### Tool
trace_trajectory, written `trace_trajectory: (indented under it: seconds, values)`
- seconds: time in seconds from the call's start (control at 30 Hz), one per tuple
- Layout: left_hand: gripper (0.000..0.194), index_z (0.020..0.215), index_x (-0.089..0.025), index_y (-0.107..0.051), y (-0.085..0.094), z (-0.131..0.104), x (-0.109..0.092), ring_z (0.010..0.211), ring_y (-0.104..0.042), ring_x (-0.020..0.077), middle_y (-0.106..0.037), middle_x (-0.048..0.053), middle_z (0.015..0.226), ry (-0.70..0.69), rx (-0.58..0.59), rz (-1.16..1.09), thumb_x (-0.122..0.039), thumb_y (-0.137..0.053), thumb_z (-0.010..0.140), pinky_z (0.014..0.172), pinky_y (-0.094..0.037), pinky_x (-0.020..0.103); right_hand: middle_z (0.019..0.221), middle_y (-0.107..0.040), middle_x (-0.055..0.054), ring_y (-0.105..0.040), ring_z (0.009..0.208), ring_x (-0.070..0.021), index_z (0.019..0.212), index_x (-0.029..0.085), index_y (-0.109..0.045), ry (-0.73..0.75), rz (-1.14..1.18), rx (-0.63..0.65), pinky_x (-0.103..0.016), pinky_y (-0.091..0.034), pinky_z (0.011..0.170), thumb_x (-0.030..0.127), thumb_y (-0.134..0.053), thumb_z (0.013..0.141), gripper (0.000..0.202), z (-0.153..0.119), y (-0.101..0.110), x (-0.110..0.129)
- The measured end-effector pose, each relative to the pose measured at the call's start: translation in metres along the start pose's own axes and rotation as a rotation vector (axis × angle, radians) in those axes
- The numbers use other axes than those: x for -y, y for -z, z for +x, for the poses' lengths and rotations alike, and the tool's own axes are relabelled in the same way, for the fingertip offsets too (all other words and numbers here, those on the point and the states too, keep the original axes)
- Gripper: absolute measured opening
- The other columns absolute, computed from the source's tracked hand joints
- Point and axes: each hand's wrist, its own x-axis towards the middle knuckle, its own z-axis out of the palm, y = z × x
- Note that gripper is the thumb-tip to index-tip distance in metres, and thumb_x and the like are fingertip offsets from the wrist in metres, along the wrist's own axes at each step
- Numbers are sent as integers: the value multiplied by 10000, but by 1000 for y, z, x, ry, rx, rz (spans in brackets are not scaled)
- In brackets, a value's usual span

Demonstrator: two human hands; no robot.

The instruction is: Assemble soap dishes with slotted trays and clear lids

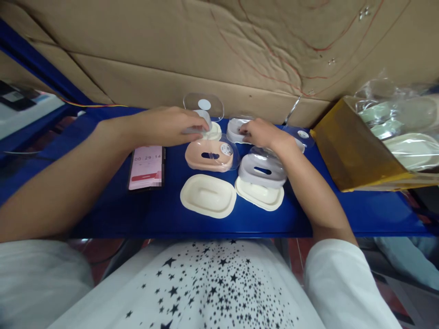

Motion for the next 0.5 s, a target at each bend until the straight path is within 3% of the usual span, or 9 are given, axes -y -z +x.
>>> trace_trajectory:
  seconds: [0.1, 0.27, 0.5]
  values:
    - [431, 1331, -297, -718, -5, -23, -12, 1199, -726, 332, -736, 52, 1334, -3, -6, -24, -443, -427, 1048, 959, -550, 441, 1262, -815, -96, -765, 1118, -376, 1329, 260, -752, -16, -1, -5, -499, -582, 963, 424, -553, 1066, 368, 0, 4, 2]
    - [448, 1292, -317, -724, -21, -57, -22, 1228, -713, 321, -733, 63, 1319, -37, -106, -88, -475, -355, 1093, 1058, -542, 473, 1301, -788, -113, -685, 1230, -405, 1376, 273, -681, -101, 43, -73, -595, -476, 1130, 547, -368, 1129, 484, -3, 20, 10]
    - [384, 1231, -327, -750, -43, -64, -23, 1198, -724, 312, -744, 67, 1316, -54, -188, -94, -387, -397, 1093, 1062, -576, 493, 1396, -747, -56, -626, 1294, -393, 1408, 338, -665, -143, 43, -156, -621, -441, 1181, 577, -372, 1121, 475, -12, 39, 11]
